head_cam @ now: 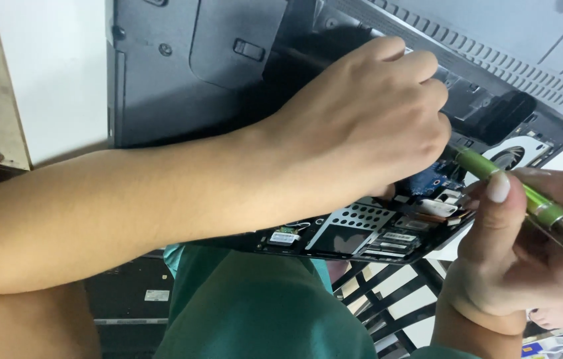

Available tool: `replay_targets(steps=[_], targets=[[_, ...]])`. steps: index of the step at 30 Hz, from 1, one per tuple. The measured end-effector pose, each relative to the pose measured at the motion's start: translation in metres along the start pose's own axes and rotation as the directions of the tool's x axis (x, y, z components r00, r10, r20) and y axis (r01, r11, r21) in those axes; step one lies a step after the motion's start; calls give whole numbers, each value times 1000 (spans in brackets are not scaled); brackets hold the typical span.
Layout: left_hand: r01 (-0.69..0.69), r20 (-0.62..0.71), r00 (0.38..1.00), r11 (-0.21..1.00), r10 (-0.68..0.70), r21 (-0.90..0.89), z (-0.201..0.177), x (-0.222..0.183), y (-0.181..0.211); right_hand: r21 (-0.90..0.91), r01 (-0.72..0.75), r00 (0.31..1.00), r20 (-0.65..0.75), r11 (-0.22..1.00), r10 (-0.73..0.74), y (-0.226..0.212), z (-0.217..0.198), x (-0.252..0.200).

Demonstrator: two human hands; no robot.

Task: Disassembling a laptop to access and handle internal connectors and components using a screwdriver.

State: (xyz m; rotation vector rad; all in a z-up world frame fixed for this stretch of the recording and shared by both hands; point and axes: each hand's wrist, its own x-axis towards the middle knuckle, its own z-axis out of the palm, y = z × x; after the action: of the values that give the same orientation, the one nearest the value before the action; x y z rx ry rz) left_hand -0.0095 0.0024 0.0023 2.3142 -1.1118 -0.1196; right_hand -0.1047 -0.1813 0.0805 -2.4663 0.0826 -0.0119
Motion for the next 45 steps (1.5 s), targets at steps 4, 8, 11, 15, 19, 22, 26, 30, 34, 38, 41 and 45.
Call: replay_targets(steps=[4,8,11,15,19,22,26,30,34,38,41,45], targets=[[2,-46,999,1000,-2,4,0,-1,0,-89,23,999,47,996,-19,-11,1,3],[7,-63,998,1000,-6,16,0,-1,0,-74,66,998,5,995,-65,-10,4,0],[26,-93,995,999,-22,42,1,-1,0,-87,160,987,45,983,-156,-17,5,7],[35,-107,994,999,-31,29,3,1,-1,-21,93,996,1,995,-93,-7,6,1],[44,-127,991,999,-41,22,7,1,0,-25,55,998,-36,998,-55,-5,10,0],[45,-115,992,999,-43,20,6,1,0,-14,101,993,-58,995,-102,1,13,0],[33,-58,998,999,-32,19,0,1,-1,-53,222,973,-48,974,-225,5,15,4],[34,-20,999,999,-35,-15,0,2,-1,-52,285,958,-8,957,-286,9,10,4],[40,-14,999,999,-40,-1,-3,3,-1,-28,215,976,-25,976,-216,14,9,6],[48,-58,997,998,-50,-31,-3,3,-1,18,104,993,46,994,-105,0,2,7],[24,-148,988,993,-41,-112,-3,4,-1,-11,259,961,104,966,-256,14,-8,15],[-14,-240,971,987,-26,-161,0,9,0,49,376,913,152,925,-379,31,-22,22]])
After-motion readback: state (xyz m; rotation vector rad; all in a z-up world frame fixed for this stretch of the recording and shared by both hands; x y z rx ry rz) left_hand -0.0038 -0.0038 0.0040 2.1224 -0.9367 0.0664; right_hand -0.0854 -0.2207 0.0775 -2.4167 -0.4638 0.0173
